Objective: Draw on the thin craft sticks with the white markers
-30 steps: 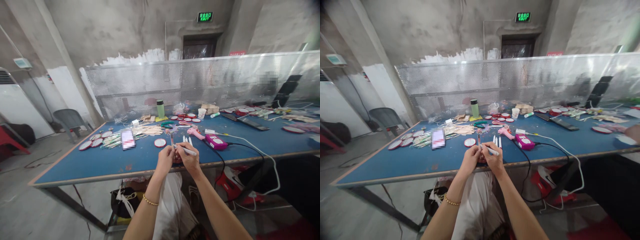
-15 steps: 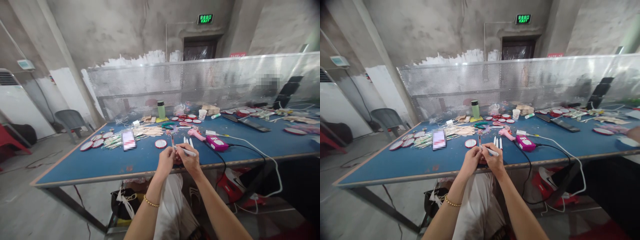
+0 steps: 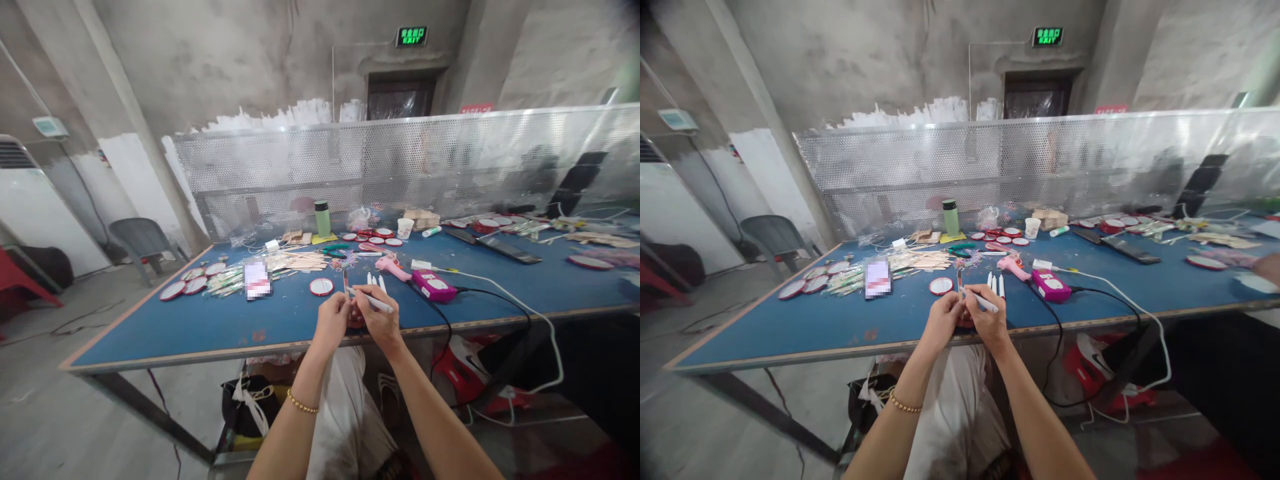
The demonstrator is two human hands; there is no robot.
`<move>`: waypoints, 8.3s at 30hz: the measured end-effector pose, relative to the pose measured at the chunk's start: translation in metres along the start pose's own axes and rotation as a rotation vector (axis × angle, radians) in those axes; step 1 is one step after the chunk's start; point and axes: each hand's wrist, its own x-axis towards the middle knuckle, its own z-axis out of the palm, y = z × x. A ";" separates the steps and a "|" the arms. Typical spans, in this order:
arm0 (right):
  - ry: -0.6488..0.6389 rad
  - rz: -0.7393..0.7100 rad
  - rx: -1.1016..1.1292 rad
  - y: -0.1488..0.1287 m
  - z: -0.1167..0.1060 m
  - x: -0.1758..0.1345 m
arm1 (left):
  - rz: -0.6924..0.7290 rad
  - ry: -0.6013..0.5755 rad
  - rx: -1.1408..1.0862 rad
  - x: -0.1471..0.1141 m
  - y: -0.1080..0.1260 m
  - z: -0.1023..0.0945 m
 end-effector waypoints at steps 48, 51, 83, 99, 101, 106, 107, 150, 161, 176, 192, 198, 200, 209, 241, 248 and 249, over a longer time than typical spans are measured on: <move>0.019 -0.022 -0.004 0.001 0.001 0.001 | -0.060 -0.024 -0.101 0.000 0.000 0.001; 0.013 -0.018 -0.008 0.002 0.000 0.000 | -0.053 -0.025 -0.083 0.000 0.001 0.001; -0.147 -0.281 -0.951 0.012 -0.086 0.014 | -0.112 0.008 -0.112 -0.007 0.016 0.000; -0.603 -0.121 -1.506 0.015 -0.070 0.041 | -0.099 0.009 -0.102 -0.006 0.013 0.002; -0.549 -0.170 -1.507 0.018 -0.073 0.042 | -0.102 0.008 -0.115 -0.006 0.012 0.002; -0.571 -0.314 -1.408 0.017 -0.074 0.048 | -0.121 -0.010 -0.139 -0.005 0.011 0.001; -0.603 -0.348 -1.378 0.017 -0.072 0.050 | -0.122 -0.011 -0.142 -0.004 0.011 0.001; 0.210 0.142 0.192 -0.003 -0.050 -0.002 | -0.162 -0.047 -0.217 -0.007 0.022 0.000; 0.135 0.234 0.601 -0.010 -0.018 0.008 | -0.142 -0.039 -0.159 -0.007 0.022 0.000; 0.055 0.290 0.473 0.009 -0.005 0.012 | -0.153 -0.070 -0.120 -0.004 0.016 -0.002; -0.011 0.150 0.167 0.000 -0.003 0.001 | -0.197 -0.167 -0.085 -0.005 0.025 -0.003; 0.021 0.122 0.133 0.005 -0.002 -0.001 | -0.166 -0.164 -0.090 -0.006 0.023 -0.002; 0.030 0.119 0.126 0.005 -0.002 -0.001 | -0.162 -0.156 -0.076 -0.007 0.023 -0.001; 0.010 0.106 0.086 0.006 -0.002 -0.001 | -0.116 -0.141 -0.018 -0.005 0.017 0.000; 0.014 0.116 0.052 0.000 -0.002 0.002 | -0.096 -0.125 -0.015 -0.005 0.008 0.000; 0.040 0.098 0.047 -0.002 -0.003 0.001 | -0.097 -0.135 -0.019 -0.004 0.007 -0.001; 0.042 0.100 0.049 -0.002 -0.003 0.000 | -0.097 -0.134 -0.019 -0.005 0.007 -0.001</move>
